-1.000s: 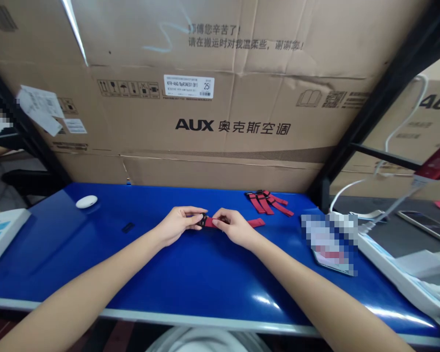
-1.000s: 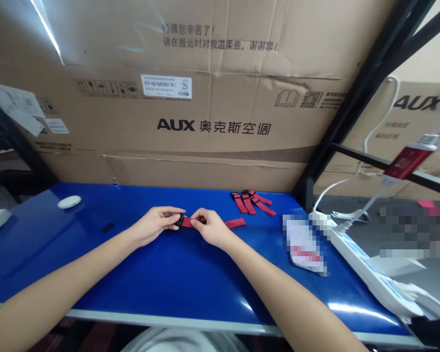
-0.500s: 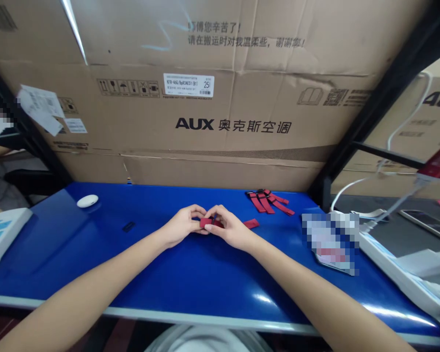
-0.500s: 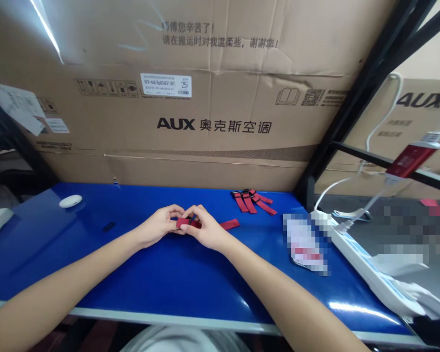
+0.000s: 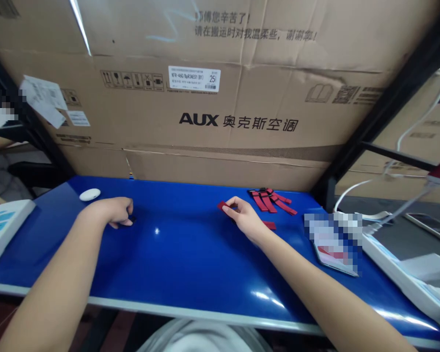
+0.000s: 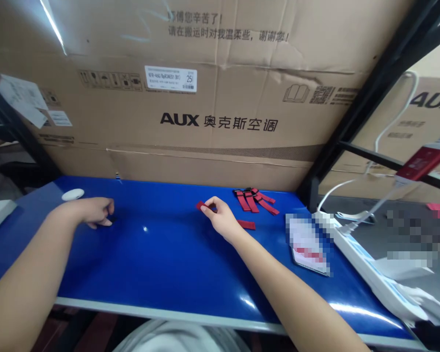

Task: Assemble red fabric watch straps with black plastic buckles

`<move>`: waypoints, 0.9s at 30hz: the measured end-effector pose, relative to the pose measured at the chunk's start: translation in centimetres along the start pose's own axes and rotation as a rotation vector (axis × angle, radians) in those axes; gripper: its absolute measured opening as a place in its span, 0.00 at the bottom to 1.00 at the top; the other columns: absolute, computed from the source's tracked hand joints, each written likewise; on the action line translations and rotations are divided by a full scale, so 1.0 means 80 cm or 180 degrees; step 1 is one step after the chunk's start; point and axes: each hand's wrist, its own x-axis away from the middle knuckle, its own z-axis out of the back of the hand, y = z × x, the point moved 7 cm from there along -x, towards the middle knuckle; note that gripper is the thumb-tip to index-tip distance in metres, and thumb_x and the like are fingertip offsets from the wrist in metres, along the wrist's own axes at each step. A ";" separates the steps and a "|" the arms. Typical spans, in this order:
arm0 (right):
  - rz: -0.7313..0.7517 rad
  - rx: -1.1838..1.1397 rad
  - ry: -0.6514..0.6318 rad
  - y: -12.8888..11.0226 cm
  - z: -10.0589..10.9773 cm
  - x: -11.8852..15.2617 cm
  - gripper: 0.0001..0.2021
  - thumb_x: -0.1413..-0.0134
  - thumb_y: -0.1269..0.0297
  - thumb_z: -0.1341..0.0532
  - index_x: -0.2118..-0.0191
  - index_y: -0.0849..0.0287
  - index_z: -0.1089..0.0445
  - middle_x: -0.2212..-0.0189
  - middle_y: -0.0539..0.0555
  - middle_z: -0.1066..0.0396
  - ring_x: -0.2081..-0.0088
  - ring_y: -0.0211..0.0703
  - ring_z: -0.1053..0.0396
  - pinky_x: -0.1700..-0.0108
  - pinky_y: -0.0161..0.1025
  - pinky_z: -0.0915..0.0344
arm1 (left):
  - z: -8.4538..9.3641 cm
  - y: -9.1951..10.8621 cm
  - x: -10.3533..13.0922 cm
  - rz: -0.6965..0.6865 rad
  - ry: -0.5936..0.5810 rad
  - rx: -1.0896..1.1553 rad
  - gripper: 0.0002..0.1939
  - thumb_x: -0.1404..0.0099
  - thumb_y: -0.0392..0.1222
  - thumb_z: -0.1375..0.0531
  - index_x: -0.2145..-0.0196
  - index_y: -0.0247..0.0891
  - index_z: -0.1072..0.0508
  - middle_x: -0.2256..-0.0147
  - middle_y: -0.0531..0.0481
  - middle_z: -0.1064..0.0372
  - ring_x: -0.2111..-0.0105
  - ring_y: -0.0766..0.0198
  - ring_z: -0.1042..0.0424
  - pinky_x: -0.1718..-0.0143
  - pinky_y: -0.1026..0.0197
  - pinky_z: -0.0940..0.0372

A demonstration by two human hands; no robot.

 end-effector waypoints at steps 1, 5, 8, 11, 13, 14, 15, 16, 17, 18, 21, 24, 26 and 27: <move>0.0012 0.0005 0.0002 0.000 -0.001 0.000 0.11 0.47 0.55 0.38 0.68 0.57 0.37 0.71 0.48 0.33 0.71 0.38 0.38 0.64 0.37 0.41 | -0.013 0.003 -0.002 0.0167 -0.0302 -0.0104 0.12 0.55 0.29 0.33 0.76 0.34 0.33 0.85 0.59 0.39 0.86 0.66 0.37 0.79 0.65 0.41; 0.0093 -0.0243 -0.0262 0.001 -0.015 0.001 0.10 0.46 0.56 0.40 0.68 0.56 0.39 0.71 0.50 0.31 0.68 0.40 0.33 0.62 0.39 0.38 | -0.059 0.060 -0.005 0.0005 -0.1092 -0.0374 0.12 0.53 0.36 0.33 0.71 0.36 0.31 0.74 0.52 0.30 0.80 0.63 0.30 0.78 0.66 0.39; 0.0060 -0.0331 -0.0585 -0.002 -0.031 0.007 0.09 0.45 0.58 0.42 0.67 0.56 0.39 0.73 0.50 0.31 0.70 0.40 0.32 0.63 0.39 0.36 | -0.087 0.111 0.003 -0.0592 -0.1217 -0.0196 0.12 0.52 0.40 0.33 0.69 0.37 0.29 0.70 0.51 0.29 0.76 0.65 0.30 0.77 0.66 0.39; 0.0064 -0.0009 -0.0778 -0.009 -0.039 0.014 0.06 0.43 0.61 0.43 0.67 0.57 0.38 0.74 0.50 0.31 0.73 0.38 0.35 0.67 0.38 0.38 | -0.108 0.143 0.010 -0.0776 -0.1016 0.0562 0.12 0.49 0.42 0.34 0.67 0.37 0.30 0.72 0.52 0.32 0.77 0.65 0.31 0.75 0.64 0.36; 0.0081 0.0141 -0.0832 -0.013 -0.041 0.018 0.05 0.43 0.63 0.43 0.67 0.57 0.38 0.75 0.50 0.31 0.74 0.38 0.35 0.68 0.37 0.39 | -0.119 0.161 0.014 -0.0856 -0.0908 0.1418 0.13 0.48 0.43 0.33 0.67 0.35 0.29 0.73 0.52 0.33 0.76 0.65 0.31 0.72 0.62 0.33; 0.0091 0.0171 -0.0838 -0.015 -0.040 0.019 0.04 0.43 0.64 0.44 0.67 0.58 0.38 0.75 0.50 0.31 0.74 0.37 0.36 0.68 0.37 0.39 | -0.124 0.169 0.015 -0.0879 -0.0888 0.1878 0.14 0.49 0.43 0.32 0.67 0.35 0.29 0.72 0.52 0.32 0.74 0.65 0.30 0.69 0.60 0.32; 0.0104 0.0174 -0.0833 -0.016 -0.040 0.019 0.04 0.43 0.64 0.44 0.67 0.58 0.37 0.75 0.50 0.31 0.74 0.37 0.36 0.68 0.36 0.40 | -0.129 0.175 0.017 -0.0894 -0.0896 0.2298 0.16 0.49 0.44 0.31 0.66 0.34 0.28 0.71 0.51 0.31 0.72 0.65 0.29 0.67 0.59 0.31; 0.0114 0.0156 -0.0827 -0.017 -0.039 0.019 0.04 0.43 0.65 0.44 0.67 0.58 0.37 0.75 0.50 0.31 0.74 0.37 0.36 0.68 0.36 0.40 | -0.133 0.181 0.018 -0.0894 -0.0919 0.2649 0.17 0.49 0.44 0.30 0.64 0.34 0.27 0.69 0.50 0.30 0.69 0.64 0.28 0.64 0.59 0.31; 0.0118 0.0130 -0.0824 -0.017 -0.038 0.019 0.04 0.43 0.65 0.44 0.67 0.58 0.37 0.75 0.50 0.31 0.75 0.37 0.36 0.68 0.36 0.40 | -0.137 0.186 0.020 -0.0887 -0.0959 0.2917 0.18 0.50 0.44 0.30 0.63 0.33 0.26 0.67 0.49 0.29 0.67 0.64 0.28 0.63 0.58 0.30; 0.0118 0.0100 -0.0825 -0.018 -0.037 0.019 0.04 0.43 0.65 0.44 0.67 0.58 0.37 0.75 0.50 0.31 0.75 0.36 0.37 0.69 0.36 0.40 | -0.140 0.189 0.022 -0.0883 -0.1009 0.3103 0.18 0.50 0.43 0.29 0.62 0.33 0.26 0.66 0.48 0.28 0.66 0.64 0.28 0.62 0.58 0.31; 0.0108 0.0003 -0.0848 -0.020 -0.037 0.019 0.04 0.43 0.64 0.43 0.67 0.58 0.37 0.75 0.50 0.31 0.75 0.36 0.38 0.69 0.35 0.41 | -0.146 0.197 0.028 -0.0856 -0.1153 0.3361 0.19 0.50 0.41 0.29 0.61 0.32 0.24 0.65 0.47 0.27 0.65 0.64 0.28 0.61 0.60 0.31; 0.0120 -0.0093 -0.0896 -0.026 -0.037 0.021 0.05 0.43 0.63 0.42 0.66 0.58 0.37 0.75 0.50 0.31 0.75 0.36 0.38 0.70 0.35 0.42 | -0.149 0.202 0.033 -0.0871 -0.1259 0.3458 0.17 0.49 0.40 0.29 0.62 0.33 0.24 0.65 0.47 0.27 0.65 0.65 0.28 0.62 0.61 0.31; 0.0164 -0.0166 -0.0950 -0.030 -0.037 0.022 0.06 0.43 0.62 0.42 0.66 0.58 0.36 0.74 0.50 0.31 0.74 0.37 0.38 0.70 0.36 0.42 | -0.151 0.204 0.036 -0.0899 -0.1312 0.3498 0.17 0.49 0.40 0.29 0.62 0.33 0.24 0.65 0.48 0.27 0.66 0.66 0.28 0.62 0.62 0.32; 0.0204 -0.0201 -0.0974 -0.033 -0.037 0.022 0.06 0.43 0.61 0.42 0.66 0.58 0.36 0.74 0.50 0.32 0.73 0.37 0.38 0.69 0.36 0.42 | -0.152 0.205 0.037 -0.0917 -0.1346 0.3515 0.16 0.49 0.39 0.29 0.62 0.33 0.23 0.66 0.48 0.27 0.66 0.66 0.28 0.63 0.62 0.32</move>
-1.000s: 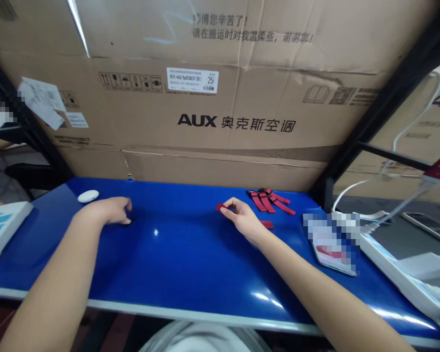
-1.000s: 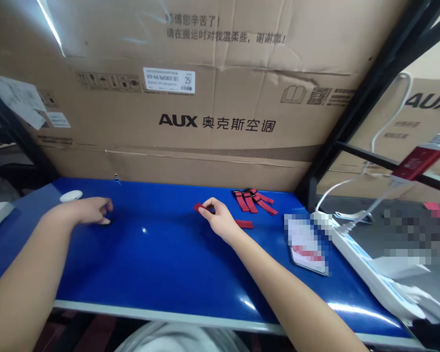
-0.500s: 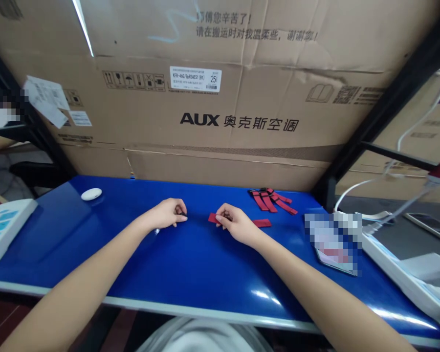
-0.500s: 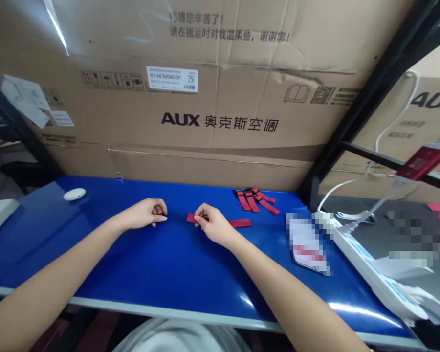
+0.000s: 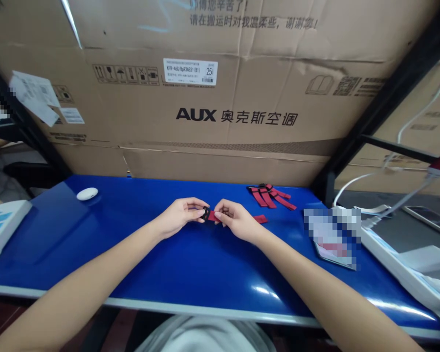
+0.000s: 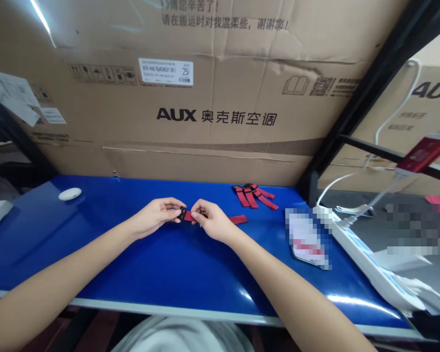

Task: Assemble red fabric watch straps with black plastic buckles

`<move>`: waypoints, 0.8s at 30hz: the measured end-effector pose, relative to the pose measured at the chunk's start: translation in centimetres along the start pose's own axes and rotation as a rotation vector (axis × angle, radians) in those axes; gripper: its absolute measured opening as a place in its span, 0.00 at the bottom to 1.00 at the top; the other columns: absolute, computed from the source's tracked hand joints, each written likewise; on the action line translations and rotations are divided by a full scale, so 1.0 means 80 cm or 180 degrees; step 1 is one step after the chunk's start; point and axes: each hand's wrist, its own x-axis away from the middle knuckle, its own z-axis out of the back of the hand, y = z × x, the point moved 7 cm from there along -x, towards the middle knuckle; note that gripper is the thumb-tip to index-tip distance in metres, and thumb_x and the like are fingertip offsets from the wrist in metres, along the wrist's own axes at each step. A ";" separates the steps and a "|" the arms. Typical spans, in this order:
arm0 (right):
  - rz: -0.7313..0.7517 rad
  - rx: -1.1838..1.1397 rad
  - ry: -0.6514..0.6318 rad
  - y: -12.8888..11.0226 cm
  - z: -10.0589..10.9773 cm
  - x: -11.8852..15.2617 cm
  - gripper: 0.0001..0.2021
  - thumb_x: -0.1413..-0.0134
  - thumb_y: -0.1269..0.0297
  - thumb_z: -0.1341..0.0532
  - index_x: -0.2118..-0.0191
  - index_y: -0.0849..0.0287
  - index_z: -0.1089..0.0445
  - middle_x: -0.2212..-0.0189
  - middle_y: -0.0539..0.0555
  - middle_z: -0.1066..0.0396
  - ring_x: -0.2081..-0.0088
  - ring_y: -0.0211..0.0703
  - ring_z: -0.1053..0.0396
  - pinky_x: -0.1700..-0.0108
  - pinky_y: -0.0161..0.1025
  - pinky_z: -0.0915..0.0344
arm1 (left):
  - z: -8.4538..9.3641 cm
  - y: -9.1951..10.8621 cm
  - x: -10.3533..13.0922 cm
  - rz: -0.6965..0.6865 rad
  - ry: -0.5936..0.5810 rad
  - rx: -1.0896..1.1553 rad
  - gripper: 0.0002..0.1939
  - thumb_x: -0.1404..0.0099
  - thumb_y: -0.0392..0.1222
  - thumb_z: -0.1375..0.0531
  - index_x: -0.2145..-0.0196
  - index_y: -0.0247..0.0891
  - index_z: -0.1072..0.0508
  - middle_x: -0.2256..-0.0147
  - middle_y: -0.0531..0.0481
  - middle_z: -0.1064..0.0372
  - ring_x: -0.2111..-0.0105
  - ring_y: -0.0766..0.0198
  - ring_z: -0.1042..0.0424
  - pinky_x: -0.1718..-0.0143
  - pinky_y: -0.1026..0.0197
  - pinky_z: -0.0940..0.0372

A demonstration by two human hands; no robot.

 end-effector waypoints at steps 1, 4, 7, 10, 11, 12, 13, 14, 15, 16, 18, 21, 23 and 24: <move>0.0060 -0.0022 -0.0019 -0.003 0.000 0.000 0.07 0.43 0.61 0.41 0.66 0.59 0.35 0.73 0.50 0.32 0.73 0.37 0.38 0.69 0.36 0.42 | -0.002 -0.001 0.000 -0.0001 -0.0047 0.0017 0.16 0.49 0.39 0.29 0.62 0.33 0.23 0.66 0.48 0.27 0.66 0.66 0.28 0.63 0.63 0.32; 0.0274 -0.0167 0.0007 -0.008 0.000 -0.001 0.08 0.44 0.59 0.39 0.67 0.58 0.34 0.72 0.49 0.35 0.71 0.37 0.39 0.67 0.36 0.42 | -0.010 -0.003 0.000 0.0005 -0.0184 0.0093 0.15 0.48 0.39 0.29 0.62 0.32 0.24 0.66 0.47 0.26 0.66 0.67 0.27 0.62 0.64 0.32; 0.0389 -0.0645 0.0167 -0.009 0.001 -0.003 0.07 0.46 0.59 0.38 0.63 0.56 0.34 0.68 0.49 0.36 0.68 0.38 0.38 0.64 0.37 0.41 | -0.016 -0.007 0.000 0.0062 -0.0163 0.0267 0.17 0.50 0.37 0.28 0.62 0.33 0.25 0.66 0.48 0.26 0.67 0.67 0.27 0.63 0.64 0.32; 0.0369 -0.0783 0.0199 -0.008 -0.004 -0.003 0.10 0.46 0.58 0.37 0.60 0.54 0.33 0.64 0.50 0.36 0.66 0.39 0.37 0.61 0.39 0.39 | -0.024 -0.009 0.002 0.0147 -0.0125 0.0401 0.18 0.51 0.36 0.28 0.62 0.33 0.26 0.66 0.48 0.26 0.67 0.66 0.26 0.62 0.62 0.31; 0.0364 -0.0667 0.0188 -0.008 -0.006 -0.003 0.09 0.46 0.57 0.36 0.61 0.54 0.31 0.64 0.51 0.35 0.65 0.40 0.37 0.60 0.40 0.39 | -0.027 -0.010 0.002 0.0169 -0.0146 0.0414 0.18 0.51 0.36 0.28 0.62 0.33 0.26 0.65 0.47 0.25 0.66 0.65 0.26 0.61 0.62 0.31; 0.0374 -0.0524 0.0186 -0.009 -0.007 -0.002 0.09 0.47 0.57 0.36 0.63 0.55 0.30 0.64 0.51 0.35 0.64 0.41 0.37 0.58 0.41 0.39 | -0.030 -0.011 0.002 0.0187 -0.0179 0.0406 0.18 0.50 0.36 0.29 0.61 0.33 0.26 0.64 0.46 0.25 0.66 0.65 0.26 0.61 0.62 0.30; 0.0398 -0.0401 0.0191 -0.010 -0.007 -0.002 0.09 0.47 0.56 0.35 0.65 0.55 0.29 0.64 0.52 0.34 0.62 0.42 0.36 0.56 0.42 0.39 | -0.031 -0.011 0.002 0.0196 -0.0197 0.0369 0.17 0.49 0.36 0.29 0.61 0.33 0.26 0.63 0.46 0.25 0.65 0.65 0.25 0.60 0.61 0.30; 0.0431 -0.0334 0.0218 -0.011 -0.005 -0.002 0.08 0.48 0.57 0.35 0.67 0.56 0.29 0.64 0.53 0.34 0.60 0.43 0.36 0.54 0.43 0.39 | -0.031 -0.012 0.002 0.0186 -0.0183 0.0289 0.16 0.50 0.35 0.30 0.62 0.33 0.26 0.64 0.46 0.25 0.66 0.65 0.25 0.60 0.61 0.30; 0.0459 -0.0322 0.0258 -0.013 -0.002 -0.002 0.08 0.48 0.57 0.35 0.68 0.56 0.29 0.62 0.53 0.33 0.58 0.44 0.35 0.53 0.44 0.40 | -0.029 -0.013 0.001 0.0154 -0.0127 0.0159 0.15 0.50 0.34 0.30 0.63 0.32 0.26 0.65 0.46 0.25 0.66 0.64 0.25 0.60 0.60 0.30; 0.0469 -0.0326 0.0292 -0.013 0.002 -0.002 0.08 0.48 0.58 0.35 0.69 0.56 0.29 0.61 0.54 0.33 0.56 0.45 0.35 0.53 0.44 0.40 | -0.026 -0.013 0.000 0.0096 -0.0037 -0.0022 0.14 0.51 0.33 0.31 0.64 0.32 0.26 0.67 0.47 0.25 0.67 0.63 0.25 0.60 0.59 0.30; 0.0438 -0.0178 0.0360 -0.014 0.009 -0.003 0.06 0.49 0.61 0.36 0.71 0.57 0.29 0.59 0.54 0.32 0.57 0.45 0.35 0.55 0.43 0.39 | -0.020 -0.011 -0.002 -0.0106 0.0183 -0.0519 0.12 0.51 0.32 0.33 0.66 0.33 0.26 0.70 0.47 0.25 0.68 0.62 0.24 0.61 0.58 0.29; 0.0380 0.0489 0.0396 -0.014 0.012 -0.002 0.06 0.52 0.66 0.37 0.75 0.59 0.32 0.66 0.53 0.34 0.64 0.41 0.36 0.61 0.40 0.40 | -0.017 -0.003 0.002 -0.0493 0.0438 -0.1286 0.10 0.48 0.34 0.35 0.65 0.34 0.25 0.69 0.47 0.24 0.68 0.62 0.25 0.63 0.60 0.30; 0.0339 0.0817 0.0429 -0.014 0.009 0.000 0.07 0.53 0.67 0.38 0.77 0.59 0.35 0.69 0.52 0.37 0.69 0.39 0.39 0.66 0.38 0.41 | -0.019 0.002 0.006 -0.0659 0.0538 -0.1608 0.10 0.47 0.36 0.35 0.64 0.35 0.25 0.68 0.47 0.24 0.68 0.62 0.25 0.65 0.61 0.30; 0.0313 0.0892 0.0444 -0.013 0.007 0.001 0.07 0.53 0.67 0.38 0.77 0.58 0.36 0.69 0.51 0.37 0.70 0.38 0.40 0.67 0.38 0.42 | -0.021 0.003 0.008 -0.0696 0.0556 -0.1704 0.10 0.46 0.37 0.35 0.64 0.36 0.25 0.67 0.47 0.24 0.68 0.62 0.25 0.65 0.61 0.30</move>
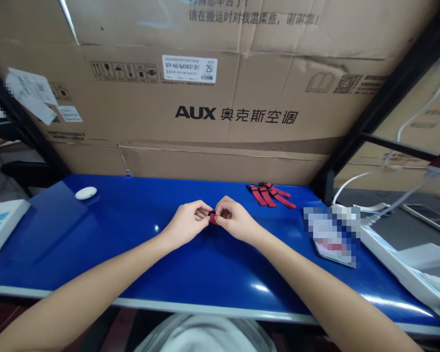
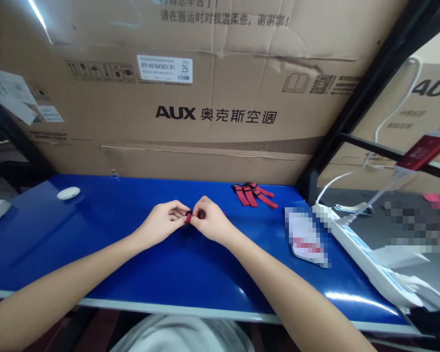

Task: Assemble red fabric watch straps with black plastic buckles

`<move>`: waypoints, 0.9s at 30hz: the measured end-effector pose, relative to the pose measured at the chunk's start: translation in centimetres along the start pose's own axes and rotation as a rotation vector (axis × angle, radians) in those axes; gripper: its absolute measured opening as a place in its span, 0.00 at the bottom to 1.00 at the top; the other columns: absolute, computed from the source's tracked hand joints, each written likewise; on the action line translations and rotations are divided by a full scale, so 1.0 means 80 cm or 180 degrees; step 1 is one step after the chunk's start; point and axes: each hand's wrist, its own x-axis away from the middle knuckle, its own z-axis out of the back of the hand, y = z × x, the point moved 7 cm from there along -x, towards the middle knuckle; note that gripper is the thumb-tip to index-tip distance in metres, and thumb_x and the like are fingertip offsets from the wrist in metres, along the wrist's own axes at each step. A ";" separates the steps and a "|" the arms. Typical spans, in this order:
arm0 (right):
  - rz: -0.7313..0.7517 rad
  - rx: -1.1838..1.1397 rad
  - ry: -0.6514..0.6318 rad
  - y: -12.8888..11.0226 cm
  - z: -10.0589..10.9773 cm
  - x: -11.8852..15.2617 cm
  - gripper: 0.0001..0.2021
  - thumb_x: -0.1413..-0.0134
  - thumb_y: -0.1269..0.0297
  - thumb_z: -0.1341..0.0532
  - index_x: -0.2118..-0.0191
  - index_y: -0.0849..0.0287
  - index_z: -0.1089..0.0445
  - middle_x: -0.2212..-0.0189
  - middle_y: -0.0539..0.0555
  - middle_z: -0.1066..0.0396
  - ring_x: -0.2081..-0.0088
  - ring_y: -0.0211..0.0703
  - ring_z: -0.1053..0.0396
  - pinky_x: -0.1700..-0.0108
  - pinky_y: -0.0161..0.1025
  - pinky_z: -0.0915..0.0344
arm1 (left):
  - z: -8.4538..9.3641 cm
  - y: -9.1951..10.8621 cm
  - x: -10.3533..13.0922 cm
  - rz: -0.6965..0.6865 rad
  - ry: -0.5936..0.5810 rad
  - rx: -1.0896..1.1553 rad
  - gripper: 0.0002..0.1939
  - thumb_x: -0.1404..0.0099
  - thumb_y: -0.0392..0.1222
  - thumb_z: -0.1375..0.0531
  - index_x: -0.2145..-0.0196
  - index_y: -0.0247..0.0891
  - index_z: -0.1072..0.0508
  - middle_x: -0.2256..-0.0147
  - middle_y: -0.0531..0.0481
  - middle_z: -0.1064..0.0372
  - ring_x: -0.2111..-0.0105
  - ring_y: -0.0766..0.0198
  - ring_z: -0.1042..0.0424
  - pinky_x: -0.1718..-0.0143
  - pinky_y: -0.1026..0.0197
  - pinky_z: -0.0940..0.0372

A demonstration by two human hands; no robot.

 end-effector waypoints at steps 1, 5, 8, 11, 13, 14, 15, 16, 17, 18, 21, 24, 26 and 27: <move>-0.0019 0.0046 0.0005 0.000 -0.002 0.001 0.07 0.53 0.67 0.39 0.77 0.58 0.36 0.69 0.51 0.38 0.71 0.37 0.40 0.68 0.38 0.42 | -0.001 0.002 0.002 -0.0027 -0.0006 -0.0060 0.10 0.46 0.37 0.36 0.63 0.36 0.25 0.67 0.46 0.24 0.68 0.62 0.25 0.65 0.61 0.30; -0.0022 0.0154 0.0031 -0.004 -0.005 0.003 0.07 0.52 0.69 0.40 0.77 0.58 0.39 0.69 0.50 0.39 0.71 0.37 0.40 0.68 0.37 0.42 | -0.003 0.007 0.004 -0.0085 -0.0045 -0.0063 0.10 0.45 0.37 0.36 0.63 0.36 0.24 0.67 0.45 0.24 0.68 0.61 0.25 0.65 0.61 0.30; 0.0030 0.0228 0.0020 -0.008 -0.005 0.004 0.08 0.53 0.70 0.40 0.77 0.57 0.40 0.69 0.50 0.40 0.71 0.37 0.40 0.68 0.37 0.42 | -0.003 0.006 0.004 -0.0103 -0.0050 -0.0025 0.10 0.44 0.37 0.36 0.63 0.36 0.23 0.67 0.45 0.24 0.68 0.60 0.25 0.65 0.60 0.30; 0.0133 0.0424 -0.0006 -0.013 -0.005 0.005 0.08 0.53 0.72 0.41 0.77 0.57 0.42 0.68 0.50 0.40 0.72 0.36 0.41 0.70 0.36 0.44 | -0.004 0.007 0.004 -0.0116 -0.0085 -0.0087 0.10 0.43 0.38 0.37 0.62 0.36 0.24 0.66 0.45 0.24 0.67 0.60 0.24 0.64 0.60 0.30; 0.0253 0.0558 -0.0022 -0.017 -0.005 0.007 0.09 0.54 0.73 0.42 0.77 0.57 0.43 0.68 0.51 0.40 0.72 0.35 0.42 0.70 0.36 0.44 | -0.005 0.008 0.006 -0.0124 -0.0095 -0.0157 0.09 0.43 0.37 0.38 0.62 0.36 0.24 0.66 0.46 0.24 0.67 0.60 0.24 0.64 0.60 0.30; 0.0309 0.0600 -0.0028 -0.019 -0.006 0.007 0.09 0.54 0.74 0.42 0.77 0.57 0.43 0.68 0.51 0.40 0.72 0.35 0.41 0.69 0.36 0.44 | -0.005 0.010 0.006 -0.0125 -0.0098 -0.0181 0.09 0.43 0.37 0.38 0.62 0.36 0.24 0.66 0.46 0.24 0.67 0.60 0.24 0.64 0.60 0.30; 0.0343 0.0609 -0.0028 -0.020 -0.006 0.007 0.08 0.54 0.74 0.42 0.77 0.57 0.42 0.68 0.51 0.40 0.72 0.35 0.41 0.69 0.36 0.44 | -0.004 0.011 0.007 -0.0129 -0.0093 -0.0192 0.09 0.43 0.37 0.38 0.62 0.36 0.23 0.66 0.46 0.24 0.67 0.60 0.24 0.63 0.60 0.29; 0.0347 0.0581 -0.0018 -0.019 -0.006 0.007 0.08 0.54 0.74 0.42 0.77 0.57 0.42 0.68 0.51 0.40 0.72 0.35 0.41 0.69 0.36 0.43 | -0.004 0.012 0.007 -0.0135 -0.0093 -0.0176 0.09 0.42 0.38 0.38 0.62 0.36 0.23 0.65 0.45 0.24 0.66 0.60 0.24 0.63 0.60 0.29; 0.0317 0.0515 0.0003 -0.017 -0.005 0.007 0.08 0.54 0.74 0.42 0.77 0.57 0.41 0.68 0.51 0.40 0.72 0.35 0.41 0.69 0.36 0.42 | -0.003 0.013 0.007 -0.0139 -0.0098 -0.0121 0.09 0.41 0.38 0.38 0.62 0.36 0.23 0.64 0.45 0.24 0.66 0.60 0.24 0.63 0.60 0.29; 0.0266 0.0403 0.0027 -0.014 -0.005 0.006 0.07 0.53 0.73 0.41 0.76 0.58 0.40 0.68 0.51 0.40 0.72 0.35 0.40 0.69 0.36 0.42 | -0.003 0.013 0.006 -0.0132 -0.0114 -0.0034 0.09 0.40 0.39 0.39 0.62 0.36 0.23 0.63 0.45 0.24 0.67 0.60 0.24 0.62 0.59 0.29; -0.0050 -0.0368 0.0019 0.000 -0.006 0.003 0.06 0.51 0.67 0.38 0.73 0.57 0.38 0.70 0.50 0.37 0.73 0.36 0.38 0.70 0.37 0.39 | -0.001 0.011 0.003 0.0016 -0.0194 0.0384 0.10 0.39 0.41 0.38 0.61 0.34 0.23 0.63 0.43 0.24 0.68 0.60 0.24 0.63 0.57 0.28; -0.0413 -0.1388 -0.0189 0.011 -0.013 0.001 0.14 0.53 0.58 0.33 0.67 0.56 0.39 0.75 0.48 0.35 0.73 0.39 0.33 0.70 0.39 0.36 | -0.002 0.007 0.002 0.0251 -0.0385 0.0929 0.15 0.42 0.44 0.34 0.59 0.32 0.24 0.62 0.42 0.24 0.64 0.57 0.24 0.60 0.54 0.28; -0.0441 -0.1698 -0.0331 0.011 -0.011 0.000 0.16 0.53 0.55 0.32 0.66 0.56 0.39 0.76 0.48 0.33 0.73 0.40 0.32 0.68 0.40 0.34 | -0.005 0.008 0.004 0.0354 -0.0584 0.1198 0.17 0.43 0.45 0.33 0.58 0.32 0.25 0.61 0.42 0.24 0.62 0.57 0.24 0.57 0.53 0.29; -0.0384 -0.1676 -0.0350 0.011 -0.007 -0.002 0.15 0.51 0.55 0.33 0.66 0.56 0.39 0.75 0.49 0.32 0.73 0.40 0.32 0.67 0.41 0.34 | -0.006 0.009 0.005 0.0391 -0.0671 0.1266 0.18 0.44 0.44 0.32 0.58 0.32 0.25 0.61 0.42 0.24 0.61 0.57 0.24 0.56 0.54 0.30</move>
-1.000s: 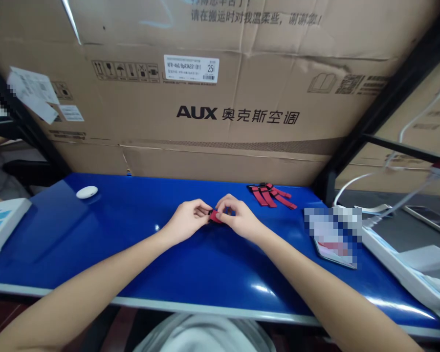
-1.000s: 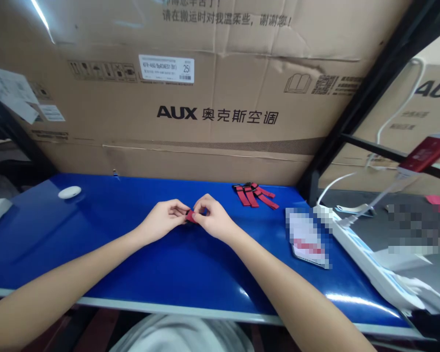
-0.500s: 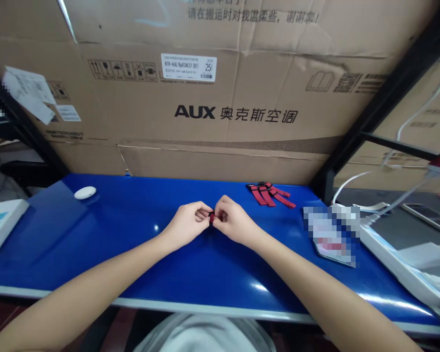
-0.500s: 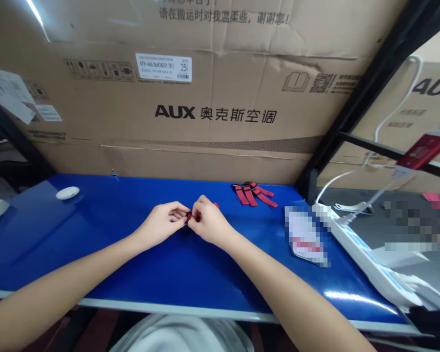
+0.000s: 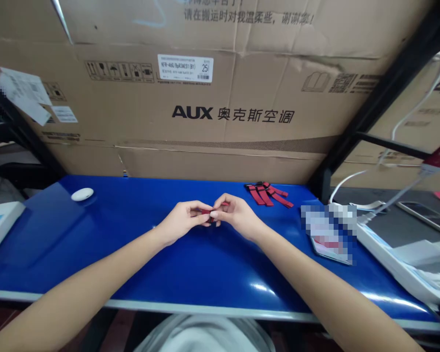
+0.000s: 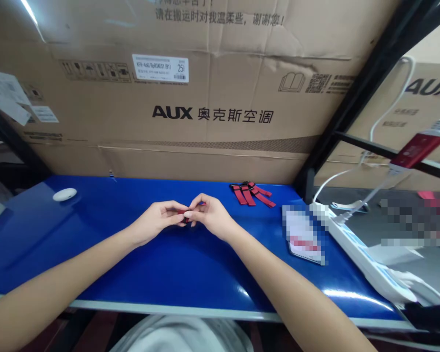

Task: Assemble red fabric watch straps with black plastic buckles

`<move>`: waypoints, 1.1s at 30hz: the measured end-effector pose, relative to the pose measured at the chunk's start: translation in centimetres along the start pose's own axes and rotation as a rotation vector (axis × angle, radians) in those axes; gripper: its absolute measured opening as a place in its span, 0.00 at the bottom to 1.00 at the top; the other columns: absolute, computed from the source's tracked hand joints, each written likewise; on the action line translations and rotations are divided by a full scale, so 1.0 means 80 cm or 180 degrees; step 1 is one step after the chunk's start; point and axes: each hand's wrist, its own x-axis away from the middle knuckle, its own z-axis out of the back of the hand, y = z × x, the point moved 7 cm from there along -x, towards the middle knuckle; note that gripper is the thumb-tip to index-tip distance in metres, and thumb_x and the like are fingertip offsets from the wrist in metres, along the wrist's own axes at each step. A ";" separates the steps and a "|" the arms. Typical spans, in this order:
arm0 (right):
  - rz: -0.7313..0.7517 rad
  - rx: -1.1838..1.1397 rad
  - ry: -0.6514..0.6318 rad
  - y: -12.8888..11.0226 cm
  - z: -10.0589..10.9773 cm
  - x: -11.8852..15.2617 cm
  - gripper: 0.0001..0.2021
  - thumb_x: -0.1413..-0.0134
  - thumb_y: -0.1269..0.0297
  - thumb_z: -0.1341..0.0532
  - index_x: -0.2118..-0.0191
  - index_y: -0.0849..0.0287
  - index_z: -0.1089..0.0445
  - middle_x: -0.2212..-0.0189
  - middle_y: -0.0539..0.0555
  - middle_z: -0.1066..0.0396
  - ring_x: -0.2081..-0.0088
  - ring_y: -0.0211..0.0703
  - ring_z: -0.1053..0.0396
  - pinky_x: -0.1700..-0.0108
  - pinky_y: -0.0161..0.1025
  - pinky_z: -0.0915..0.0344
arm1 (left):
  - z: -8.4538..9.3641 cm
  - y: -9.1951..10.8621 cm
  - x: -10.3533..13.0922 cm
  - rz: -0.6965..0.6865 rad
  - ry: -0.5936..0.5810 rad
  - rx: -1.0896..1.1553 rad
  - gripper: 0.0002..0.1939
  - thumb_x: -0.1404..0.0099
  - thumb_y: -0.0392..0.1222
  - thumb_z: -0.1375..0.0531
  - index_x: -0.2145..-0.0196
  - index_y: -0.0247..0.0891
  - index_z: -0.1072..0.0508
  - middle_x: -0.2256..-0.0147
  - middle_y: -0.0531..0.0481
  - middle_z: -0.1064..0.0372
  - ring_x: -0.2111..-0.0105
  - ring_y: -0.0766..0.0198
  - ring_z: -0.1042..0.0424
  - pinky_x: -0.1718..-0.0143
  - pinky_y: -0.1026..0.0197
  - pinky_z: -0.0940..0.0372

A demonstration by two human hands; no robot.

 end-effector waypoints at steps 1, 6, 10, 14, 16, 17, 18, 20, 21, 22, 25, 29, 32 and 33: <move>0.0081 0.0164 0.0009 -0.002 0.006 -0.001 0.13 0.49 0.55 0.35 0.65 0.57 0.38 0.73 0.50 0.32 0.71 0.41 0.32 0.65 0.42 0.34 | 0.000 0.000 0.001 0.0039 -0.0055 0.0035 0.17 0.44 0.44 0.32 0.59 0.33 0.25 0.62 0.42 0.24 0.62 0.59 0.24 0.56 0.55 0.30; 0.0494 0.2529 0.0588 0.000 0.055 -0.002 0.11 0.49 0.69 0.38 0.57 0.55 0.30 0.55 0.58 0.35 0.52 0.50 0.38 0.49 0.50 0.41 | 0.008 0.004 0.002 0.0132 -0.0155 0.0048 0.16 0.48 0.43 0.29 0.64 0.34 0.26 0.67 0.46 0.25 0.69 0.64 0.26 0.62 0.59 0.31; 0.0105 0.3289 0.0683 0.026 0.079 -0.006 0.06 0.50 0.66 0.35 0.64 0.56 0.30 0.58 0.57 0.36 0.54 0.51 0.40 0.51 0.50 0.42 | 0.027 0.006 -0.003 0.0038 -0.0093 -0.0211 0.15 0.46 0.43 0.31 0.63 0.34 0.27 0.67 0.47 0.26 0.69 0.63 0.26 0.64 0.59 0.31; -0.0177 0.2933 0.0716 0.031 0.086 -0.005 0.08 0.52 0.65 0.35 0.71 0.57 0.36 0.71 0.51 0.35 0.68 0.42 0.38 0.63 0.40 0.41 | 0.062 0.004 -0.007 -0.0092 0.0470 -0.1148 0.11 0.44 0.42 0.35 0.63 0.35 0.26 0.70 0.48 0.28 0.74 0.63 0.29 0.70 0.60 0.32; -0.0162 0.2469 0.0724 0.022 0.080 -0.003 0.08 0.52 0.66 0.36 0.67 0.55 0.36 0.77 0.46 0.37 0.74 0.38 0.41 0.69 0.37 0.44 | 0.072 0.009 -0.005 -0.0297 0.0790 -0.1575 0.07 0.44 0.41 0.36 0.67 0.37 0.24 0.70 0.48 0.30 0.75 0.65 0.32 0.72 0.62 0.35; -0.0133 0.2152 0.0718 0.015 0.075 -0.001 0.09 0.52 0.65 0.36 0.65 0.55 0.36 0.78 0.45 0.38 0.76 0.37 0.41 0.71 0.37 0.45 | 0.072 0.014 -0.004 -0.0426 0.0877 -0.1661 0.06 0.44 0.41 0.36 0.69 0.37 0.24 0.69 0.48 0.31 0.75 0.65 0.33 0.73 0.63 0.35; -0.0094 0.1775 0.0720 0.007 0.068 0.001 0.10 0.53 0.64 0.36 0.63 0.55 0.35 0.79 0.44 0.39 0.77 0.37 0.41 0.71 0.36 0.45 | 0.069 0.018 -0.003 -0.0532 0.0886 -0.1649 0.06 0.43 0.42 0.36 0.71 0.37 0.25 0.68 0.48 0.32 0.75 0.66 0.33 0.74 0.64 0.36; -0.0310 0.0671 0.0489 0.000 0.049 0.005 0.10 0.52 0.59 0.35 0.65 0.56 0.34 0.78 0.46 0.36 0.77 0.37 0.39 0.72 0.37 0.42 | 0.056 0.024 -0.001 -0.0626 0.0724 -0.1335 0.09 0.43 0.45 0.36 0.72 0.36 0.27 0.64 0.47 0.32 0.75 0.68 0.34 0.76 0.64 0.36; -0.0385 0.0121 0.0321 -0.004 0.038 0.006 0.12 0.52 0.57 0.34 0.65 0.57 0.33 0.76 0.48 0.34 0.75 0.38 0.36 0.70 0.38 0.40 | 0.048 0.027 0.000 -0.0622 0.0620 -0.1052 0.11 0.42 0.47 0.36 0.72 0.36 0.28 0.62 0.46 0.31 0.75 0.68 0.34 0.76 0.65 0.36; -0.0422 -0.0285 0.0169 -0.009 0.028 0.008 0.14 0.53 0.55 0.34 0.63 0.58 0.31 0.73 0.51 0.32 0.71 0.40 0.34 0.67 0.39 0.38 | 0.040 0.029 0.001 -0.0589 0.0517 -0.0722 0.12 0.42 0.48 0.36 0.71 0.36 0.30 0.58 0.45 0.31 0.74 0.68 0.33 0.78 0.65 0.36; -0.0374 -0.0675 -0.0010 -0.018 0.013 0.011 0.19 0.55 0.55 0.31 0.58 0.59 0.28 0.69 0.54 0.30 0.67 0.42 0.32 0.64 0.40 0.37 | 0.019 0.032 0.004 -0.0382 0.0273 0.0188 0.14 0.40 0.49 0.37 0.68 0.36 0.34 0.52 0.42 0.31 0.72 0.66 0.30 0.80 0.66 0.37; -0.0001 0.0246 0.0229 -0.021 0.017 0.010 0.13 0.50 0.52 0.34 0.69 0.58 0.27 0.68 0.52 0.33 0.67 0.39 0.36 0.62 0.39 0.39 | 0.007 0.026 0.006 -0.0167 0.0129 0.0589 0.15 0.38 0.49 0.38 0.66 0.37 0.38 0.62 0.45 0.27 0.74 0.64 0.26 0.79 0.65 0.35; 0.0182 0.0966 0.0044 -0.025 0.009 0.011 0.15 0.45 0.51 0.38 0.71 0.59 0.28 0.66 0.52 0.33 0.64 0.41 0.36 0.57 0.40 0.40 | 0.007 0.018 0.003 -0.0181 0.0152 0.0528 0.17 0.40 0.47 0.34 0.66 0.37 0.39 0.68 0.51 0.28 0.73 0.62 0.24 0.71 0.61 0.29; 0.0181 0.1083 -0.0047 -0.026 0.005 0.012 0.15 0.43 0.51 0.39 0.71 0.59 0.29 0.67 0.52 0.32 0.64 0.41 0.36 0.57 0.40 0.40 | 0.007 0.016 0.002 -0.0192 0.0158 0.0502 0.18 0.41 0.47 0.33 0.66 0.37 0.38 0.68 0.51 0.28 0.73 0.62 0.23 0.69 0.59 0.28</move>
